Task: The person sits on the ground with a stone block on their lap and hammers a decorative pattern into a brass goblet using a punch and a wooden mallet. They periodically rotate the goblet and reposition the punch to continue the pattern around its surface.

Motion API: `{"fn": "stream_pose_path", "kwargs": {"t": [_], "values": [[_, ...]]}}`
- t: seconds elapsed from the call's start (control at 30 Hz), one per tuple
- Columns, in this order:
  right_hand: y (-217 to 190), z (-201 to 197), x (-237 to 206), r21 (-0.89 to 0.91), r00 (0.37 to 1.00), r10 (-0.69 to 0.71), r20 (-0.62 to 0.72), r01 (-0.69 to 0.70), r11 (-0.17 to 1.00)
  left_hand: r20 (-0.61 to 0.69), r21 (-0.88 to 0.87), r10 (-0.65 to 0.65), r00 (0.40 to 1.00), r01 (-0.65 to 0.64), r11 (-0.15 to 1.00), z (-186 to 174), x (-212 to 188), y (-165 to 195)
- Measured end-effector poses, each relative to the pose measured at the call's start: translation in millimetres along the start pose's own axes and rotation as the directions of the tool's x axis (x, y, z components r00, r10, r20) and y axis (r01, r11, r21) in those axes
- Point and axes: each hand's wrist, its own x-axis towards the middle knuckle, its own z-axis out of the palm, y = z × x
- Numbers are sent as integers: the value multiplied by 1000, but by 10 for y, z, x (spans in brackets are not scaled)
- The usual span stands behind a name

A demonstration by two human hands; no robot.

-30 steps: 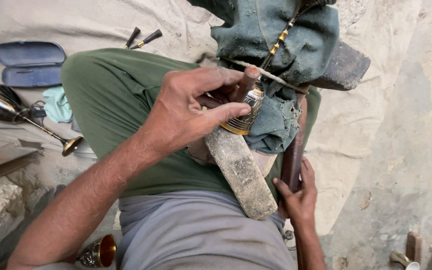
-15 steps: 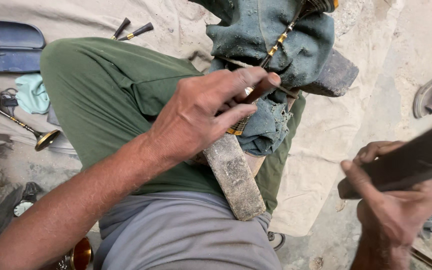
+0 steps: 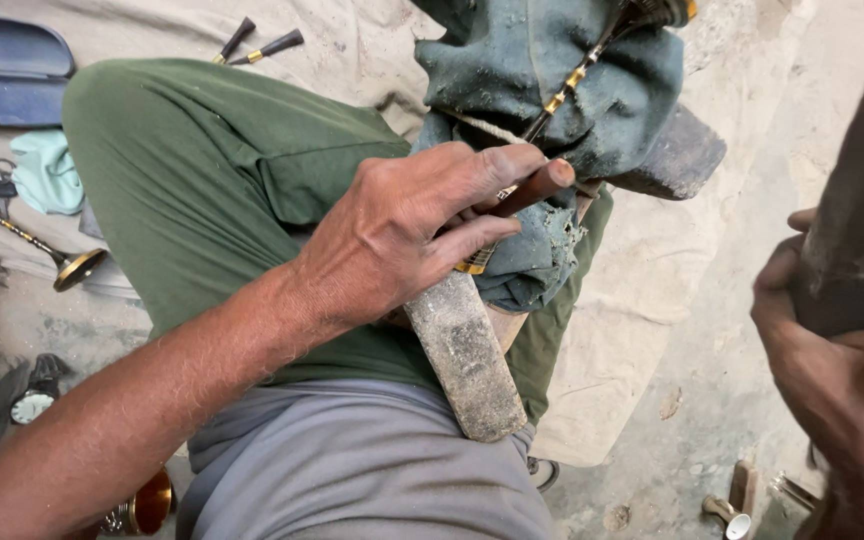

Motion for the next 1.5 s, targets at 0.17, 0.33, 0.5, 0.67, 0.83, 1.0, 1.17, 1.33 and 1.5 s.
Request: {"fn": "stream_pose_path", "kwargs": {"t": [0.17, 0.33, 0.5, 0.67, 0.83, 1.0, 1.17, 1.33, 1.5], "values": [[40, 407, -72, -674, 959, -240, -148, 80, 735, 23, 8, -2, 1000, 2, 1000, -3, -15, -23], [6, 345, -169, -651, 750, -91, 655, 500, -571, 32, 33, -14, 999, 13, 999, 7, -8, -25], [-58, 19, -76, -636, 731, -96, 676, 512, -578, 17, 9, -5, 1000, 5, 1000, 20, 1, -30], [-79, -62, -50, -602, 681, -93, 726, 564, -565, 43, 35, -18, 999, 16, 999, 12, -5, -18], [-8, -106, -15, -597, 655, -135, 743, 559, -576, 15, -23, 8, 1000, -8, 1000, 4, 21, -4], [-66, -120, 28, -760, 797, -277, 537, 600, 251, 36, -11, -64, 997, 64, 998, -22, 70, 62], [-163, 0, -22, -652, 708, -147, 691, 523, -548, 7, -49, -23, 1000, 23, 999, -67, 110, 190], [12, -147, -157, -770, 831, -368, 418, 539, 342, 39, -134, -78, 996, 83, 987, -114, 153, 287], [-35, -389, -39, -789, 835, -330, 440, 535, 302, 99, -56, -51, 994, 56, 997, -31, 330, 249]]}}
